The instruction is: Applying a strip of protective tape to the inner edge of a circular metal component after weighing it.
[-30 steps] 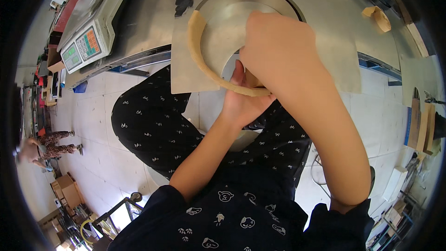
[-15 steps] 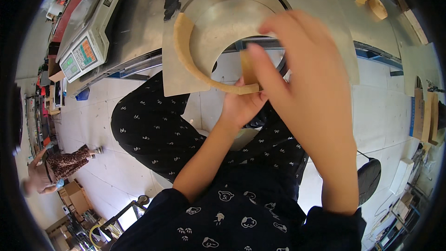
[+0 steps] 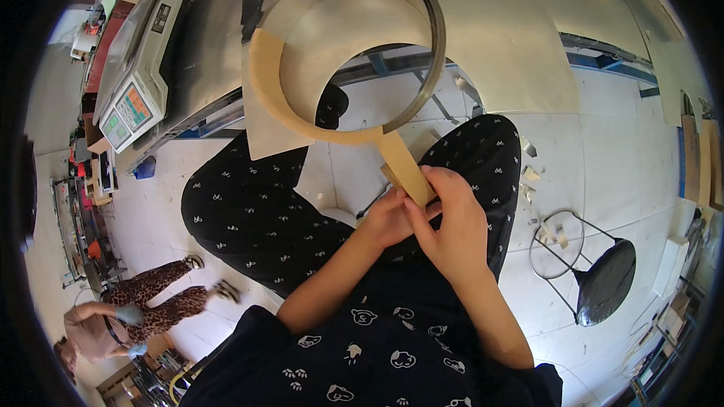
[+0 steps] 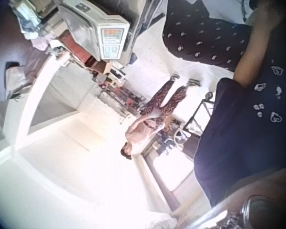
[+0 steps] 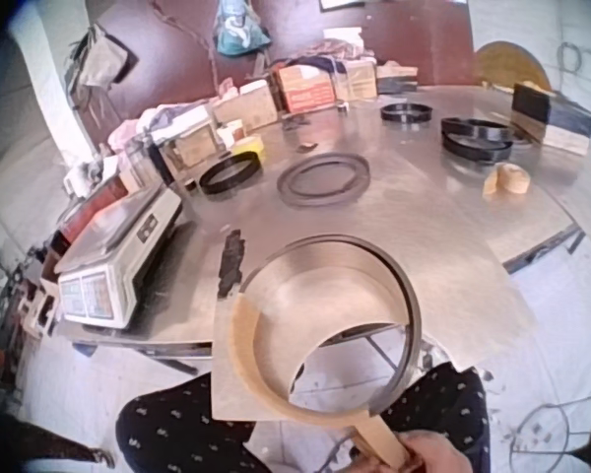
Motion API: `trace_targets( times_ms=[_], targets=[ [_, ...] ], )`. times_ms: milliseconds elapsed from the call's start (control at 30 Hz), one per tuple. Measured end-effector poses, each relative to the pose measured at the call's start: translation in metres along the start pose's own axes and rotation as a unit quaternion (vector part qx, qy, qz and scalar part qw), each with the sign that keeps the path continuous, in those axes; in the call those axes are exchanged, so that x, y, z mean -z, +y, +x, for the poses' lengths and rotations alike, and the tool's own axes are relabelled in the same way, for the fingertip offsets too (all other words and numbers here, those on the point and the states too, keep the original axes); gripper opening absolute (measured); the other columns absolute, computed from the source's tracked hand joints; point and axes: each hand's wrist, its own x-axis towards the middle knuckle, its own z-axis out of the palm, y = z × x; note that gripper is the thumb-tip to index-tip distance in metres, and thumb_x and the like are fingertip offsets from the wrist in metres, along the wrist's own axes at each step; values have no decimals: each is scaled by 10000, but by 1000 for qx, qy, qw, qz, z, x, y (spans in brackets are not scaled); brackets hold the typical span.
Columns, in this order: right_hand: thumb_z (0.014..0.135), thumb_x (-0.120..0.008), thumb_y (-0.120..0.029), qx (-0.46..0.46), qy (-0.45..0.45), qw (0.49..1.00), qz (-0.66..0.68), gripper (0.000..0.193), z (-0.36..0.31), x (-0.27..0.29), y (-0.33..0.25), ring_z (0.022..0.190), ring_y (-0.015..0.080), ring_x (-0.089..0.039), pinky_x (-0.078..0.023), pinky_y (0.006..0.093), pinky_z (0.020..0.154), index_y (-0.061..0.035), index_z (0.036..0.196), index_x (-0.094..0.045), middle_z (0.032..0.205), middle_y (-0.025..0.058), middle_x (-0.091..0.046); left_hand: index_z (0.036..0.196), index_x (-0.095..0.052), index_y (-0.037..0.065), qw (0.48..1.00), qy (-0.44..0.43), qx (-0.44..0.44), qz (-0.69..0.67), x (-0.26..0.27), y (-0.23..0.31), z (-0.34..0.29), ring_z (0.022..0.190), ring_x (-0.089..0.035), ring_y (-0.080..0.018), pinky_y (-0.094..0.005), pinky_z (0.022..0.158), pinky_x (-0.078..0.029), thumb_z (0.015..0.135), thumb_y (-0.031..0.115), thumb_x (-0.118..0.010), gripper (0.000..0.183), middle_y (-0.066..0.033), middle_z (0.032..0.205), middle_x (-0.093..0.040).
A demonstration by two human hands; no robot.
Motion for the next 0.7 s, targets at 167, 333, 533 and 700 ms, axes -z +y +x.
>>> trace_targets(
  times_ms=[167, 333, 533, 700],
  targets=[
    [804, -732, -20, 7, 5, 1000, 20, 372, -6, 13, 4, 850, 314, -681, -558, 365, 687, -54, 1154, -614, 1062, 135, -659, 1544, -345, 137, 986, -4, -76, 151, -11, 17, 0, 1420, -408, -267, -496, 1173, -303, 904, 366, -737, 785, -83, 1531, -429],
    [809, -739, -34, 29, -1, 1000, -7, 263, -17, 23, 4, 793, 287, -675, -545, 354, 646, -56, 1063, -675, 1036, 124, -662, 1545, -362, 197, 915, 30, -271, 297, -80, 51, 19, 1430, -396, -311, -513, 1176, -293, 881, 337, -767, 790, -94, 1539, -429],
    [823, -732, -27, 11, 15, 1000, 8, 283, -19, 42, 2, 823, 280, -678, -537, 330, 675, -44, 1103, -698, 1042, 151, -669, 1232, -640, 123, 883, -110, -327, 317, -75, 72, 38, 1302, -537, -341, -502, 1131, -370, 933, 155, -678, 304, -137, 1270, -653],
    [820, -716, -13, 8, 14, 999, 36, 283, -7, 61, -26, 856, 277, -667, -521, 316, 749, -1, 1103, -703, 1022, 175, -670, 1156, -675, 54, 898, -44, -336, 280, -70, 90, 30, 1217, -609, -376, -495, 1094, -431, 964, 87, -633, 199, -168, 1182, -696]
  ],
)
